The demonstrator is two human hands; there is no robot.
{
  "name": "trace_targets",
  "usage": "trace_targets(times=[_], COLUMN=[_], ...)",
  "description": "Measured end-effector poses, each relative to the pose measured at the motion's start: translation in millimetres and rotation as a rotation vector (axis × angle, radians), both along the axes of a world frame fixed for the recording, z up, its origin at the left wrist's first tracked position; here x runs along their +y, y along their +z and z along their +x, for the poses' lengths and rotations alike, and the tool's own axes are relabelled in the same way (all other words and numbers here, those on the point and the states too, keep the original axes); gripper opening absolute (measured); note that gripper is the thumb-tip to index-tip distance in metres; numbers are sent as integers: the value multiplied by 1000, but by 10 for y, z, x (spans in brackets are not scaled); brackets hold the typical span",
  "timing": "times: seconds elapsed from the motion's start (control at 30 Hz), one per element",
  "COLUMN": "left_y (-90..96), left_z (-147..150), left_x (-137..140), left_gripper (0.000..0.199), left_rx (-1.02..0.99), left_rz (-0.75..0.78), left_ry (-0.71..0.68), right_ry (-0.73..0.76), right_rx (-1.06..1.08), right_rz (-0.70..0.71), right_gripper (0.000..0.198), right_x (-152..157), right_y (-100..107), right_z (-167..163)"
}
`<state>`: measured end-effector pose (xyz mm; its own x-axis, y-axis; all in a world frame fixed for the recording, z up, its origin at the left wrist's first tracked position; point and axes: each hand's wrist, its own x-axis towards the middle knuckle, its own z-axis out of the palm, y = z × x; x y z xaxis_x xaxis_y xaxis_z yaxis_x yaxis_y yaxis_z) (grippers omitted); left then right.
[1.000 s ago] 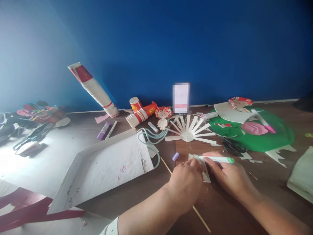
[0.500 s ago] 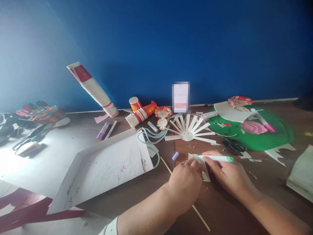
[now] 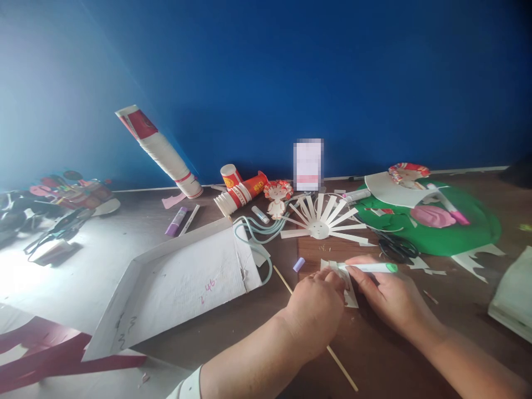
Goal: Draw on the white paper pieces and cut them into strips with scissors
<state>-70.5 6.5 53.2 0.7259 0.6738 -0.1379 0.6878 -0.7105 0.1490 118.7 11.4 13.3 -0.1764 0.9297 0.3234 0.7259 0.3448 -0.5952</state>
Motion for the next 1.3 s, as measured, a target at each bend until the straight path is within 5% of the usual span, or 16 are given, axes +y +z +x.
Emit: trace_targets(times=[1.3], left_y=[44], left_z=[9], left_x=[-39], left_gripper=[36], left_rx=[44], left_rz=[-65], left_ry=[43], right_ry=[19], right_rx=[-73], right_rz=[171], right_gripper=[25], right_x=[-21], right_y=[87], right_z=[22])
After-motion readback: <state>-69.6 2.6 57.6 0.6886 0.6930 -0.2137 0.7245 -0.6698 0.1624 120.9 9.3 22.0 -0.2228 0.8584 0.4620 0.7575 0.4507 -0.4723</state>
